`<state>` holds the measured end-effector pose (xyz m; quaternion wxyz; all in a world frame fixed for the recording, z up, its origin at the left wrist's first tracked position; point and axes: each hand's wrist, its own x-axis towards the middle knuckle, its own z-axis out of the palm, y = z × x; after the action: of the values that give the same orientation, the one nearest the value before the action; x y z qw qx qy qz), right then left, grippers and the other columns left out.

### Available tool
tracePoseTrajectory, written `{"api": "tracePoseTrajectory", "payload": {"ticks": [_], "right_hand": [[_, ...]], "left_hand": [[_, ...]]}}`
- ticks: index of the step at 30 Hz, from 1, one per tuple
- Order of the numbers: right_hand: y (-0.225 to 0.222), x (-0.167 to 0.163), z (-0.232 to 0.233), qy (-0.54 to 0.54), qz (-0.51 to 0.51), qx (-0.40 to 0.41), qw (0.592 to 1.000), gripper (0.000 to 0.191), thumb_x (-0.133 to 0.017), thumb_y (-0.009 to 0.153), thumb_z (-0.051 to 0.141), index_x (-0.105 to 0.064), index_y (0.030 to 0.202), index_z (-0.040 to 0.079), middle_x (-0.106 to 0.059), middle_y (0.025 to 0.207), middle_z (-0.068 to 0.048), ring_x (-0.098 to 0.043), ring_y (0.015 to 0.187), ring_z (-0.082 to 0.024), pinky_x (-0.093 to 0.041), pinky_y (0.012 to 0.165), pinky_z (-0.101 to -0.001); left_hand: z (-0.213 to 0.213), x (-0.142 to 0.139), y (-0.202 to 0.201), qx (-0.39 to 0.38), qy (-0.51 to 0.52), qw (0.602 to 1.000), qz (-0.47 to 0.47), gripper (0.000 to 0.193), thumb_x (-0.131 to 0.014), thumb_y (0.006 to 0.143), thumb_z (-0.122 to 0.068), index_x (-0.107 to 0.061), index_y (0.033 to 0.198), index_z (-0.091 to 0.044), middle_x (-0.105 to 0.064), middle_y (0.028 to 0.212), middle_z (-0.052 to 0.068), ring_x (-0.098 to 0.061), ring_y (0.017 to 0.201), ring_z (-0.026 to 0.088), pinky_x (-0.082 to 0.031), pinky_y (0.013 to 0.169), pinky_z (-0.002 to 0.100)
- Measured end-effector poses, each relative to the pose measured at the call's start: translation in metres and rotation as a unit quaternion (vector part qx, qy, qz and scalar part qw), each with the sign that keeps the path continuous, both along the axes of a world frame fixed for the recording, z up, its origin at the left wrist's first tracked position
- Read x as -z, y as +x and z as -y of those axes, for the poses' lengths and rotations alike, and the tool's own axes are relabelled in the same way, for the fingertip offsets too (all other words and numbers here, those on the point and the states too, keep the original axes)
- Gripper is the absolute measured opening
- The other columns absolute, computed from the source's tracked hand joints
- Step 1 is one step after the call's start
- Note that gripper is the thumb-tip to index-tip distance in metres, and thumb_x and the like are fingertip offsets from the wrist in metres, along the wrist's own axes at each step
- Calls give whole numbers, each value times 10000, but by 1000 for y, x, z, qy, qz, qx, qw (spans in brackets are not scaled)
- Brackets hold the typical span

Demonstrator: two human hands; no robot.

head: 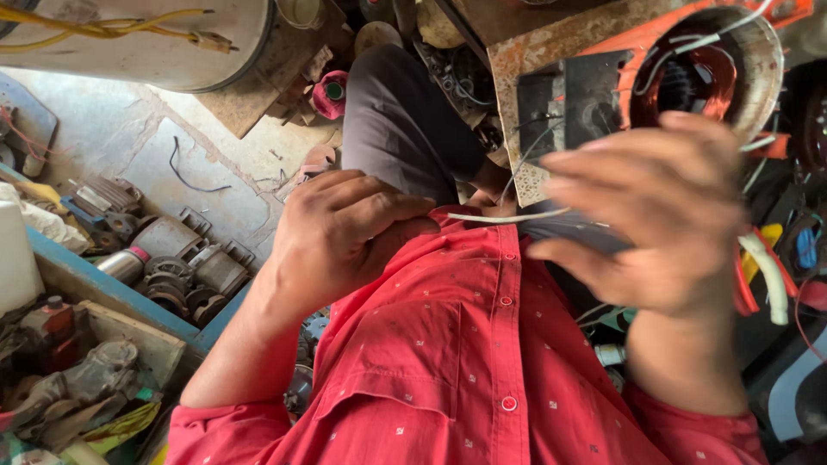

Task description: The person sits on the floor of a repair workshop and works on an electric motor stator with copper windings. They use pliers to cut and strip wire insulation, twist the wire ends together by hand, and connect the lead wires to the motor windings, at one point reaching to the workbench for tools and materials.

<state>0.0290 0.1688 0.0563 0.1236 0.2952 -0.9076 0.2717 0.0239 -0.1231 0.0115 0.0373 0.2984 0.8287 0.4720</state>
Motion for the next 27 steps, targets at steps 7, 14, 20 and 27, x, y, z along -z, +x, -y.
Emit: {"api": "tracePoseTrajectory", "payload": {"ticks": [7,14,20,27], "right_hand": [[20,17,30,57,13,-19,998,114,-821,942,233,-847,1043,187,-759,843,40,-698,914,-146,-368,1076,-474],[14,15,31,78,-6,13,997,55,-811,958,130,-823,994,170,-766,908,28,-689,947,-159,-318,1131,-469],[11,28,15,79,-21,9,997,88,-785,958,89,-832,973,161,-759,878,23,-674,952,-177,-302,1156,-467],[7,21,-18,65,-30,56,996,427,-859,853,439,-821,1051,63,-752,1106,-53,-626,1069,-273,-317,1092,-484]], "left_hand": [[3,-7,4,6,-18,999,-45,184,-847,872,-155,-759,1027,-111,-689,828,19,-646,719,215,-502,640,374],[9,-7,6,5,-35,998,-57,175,-817,856,-120,-762,1020,-142,-655,803,8,-631,724,224,-484,644,377],[9,2,4,1,-32,998,-49,170,-834,843,-127,-752,992,-143,-656,802,14,-621,725,248,-488,667,391],[3,33,-2,-38,-7,999,30,116,-828,914,-134,-728,962,-99,-707,874,44,-642,799,256,-489,726,366]]}}
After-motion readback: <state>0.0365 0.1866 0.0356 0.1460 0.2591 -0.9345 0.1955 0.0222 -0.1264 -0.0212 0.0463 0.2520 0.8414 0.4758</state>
